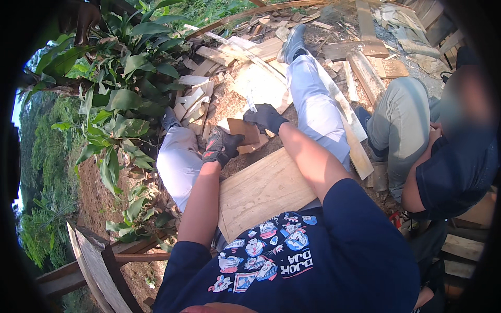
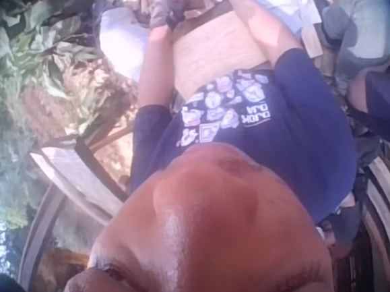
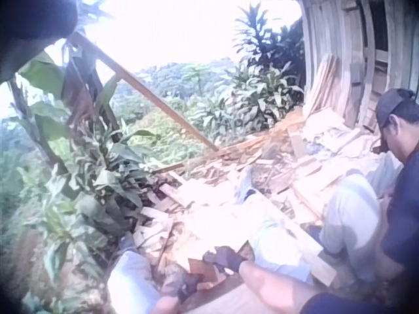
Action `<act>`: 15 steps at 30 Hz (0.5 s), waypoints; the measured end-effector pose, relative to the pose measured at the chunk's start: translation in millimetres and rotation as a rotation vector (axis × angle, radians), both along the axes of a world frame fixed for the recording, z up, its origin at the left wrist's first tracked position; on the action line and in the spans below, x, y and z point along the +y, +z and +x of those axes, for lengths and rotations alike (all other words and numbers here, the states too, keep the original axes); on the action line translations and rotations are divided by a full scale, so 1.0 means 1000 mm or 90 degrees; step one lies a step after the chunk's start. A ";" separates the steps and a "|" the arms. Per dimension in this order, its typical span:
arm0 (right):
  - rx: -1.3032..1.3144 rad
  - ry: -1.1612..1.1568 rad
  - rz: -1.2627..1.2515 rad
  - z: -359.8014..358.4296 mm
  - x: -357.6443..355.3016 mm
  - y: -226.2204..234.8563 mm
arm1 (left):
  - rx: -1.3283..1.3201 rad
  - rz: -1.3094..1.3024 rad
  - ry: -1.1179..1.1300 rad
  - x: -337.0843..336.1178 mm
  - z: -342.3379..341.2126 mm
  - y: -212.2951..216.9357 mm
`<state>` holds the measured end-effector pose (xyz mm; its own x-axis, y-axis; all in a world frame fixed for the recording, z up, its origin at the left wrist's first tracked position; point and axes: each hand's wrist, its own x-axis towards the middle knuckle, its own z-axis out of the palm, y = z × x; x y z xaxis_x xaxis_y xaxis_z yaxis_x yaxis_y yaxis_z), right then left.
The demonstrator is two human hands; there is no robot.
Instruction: The person sits on the ground and sands a small rectangular block of wood using a sanding block. They rotate the block to sand different sides and edges, then place it down and pick up a larger plank to sand its surface.
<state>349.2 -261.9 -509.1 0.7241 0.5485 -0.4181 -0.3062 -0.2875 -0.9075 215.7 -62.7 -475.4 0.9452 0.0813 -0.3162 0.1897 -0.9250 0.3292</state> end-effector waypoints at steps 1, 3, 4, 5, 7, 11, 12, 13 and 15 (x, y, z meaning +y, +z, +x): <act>-0.009 -0.001 -0.018 -0.001 0.002 0.003 | -0.010 0.002 -0.005 0.002 -0.002 -0.003; -0.043 -0.010 -0.049 -0.003 0.003 0.004 | -0.016 -0.026 0.009 0.001 -0.003 0.001; -0.068 -0.015 -0.061 -0.004 0.004 0.005 | -0.008 -0.056 0.040 0.000 -0.002 0.003; -0.091 -0.027 -0.077 -0.005 0.002 0.003 | 0.028 -0.123 0.110 -0.014 0.003 0.031; -0.080 -0.028 -0.115 -0.007 0.006 0.008 | 0.047 -0.178 0.157 -0.021 0.002 0.050; -0.082 -0.035 -0.158 -0.010 0.008 0.023 | 0.029 -0.187 0.128 -0.021 0.000 0.059; -0.081 -0.021 -0.197 -0.010 0.010 0.027 | 0.029 -0.201 0.135 -0.021 0.000 0.059; -0.079 -0.007 -0.235 -0.010 0.013 0.031 | 0.031 -0.214 0.144 -0.021 -0.002 0.060; -0.272 0.131 -0.389 -0.001 0.012 0.019 | 0.015 -0.234 0.138 -0.020 -0.004 0.055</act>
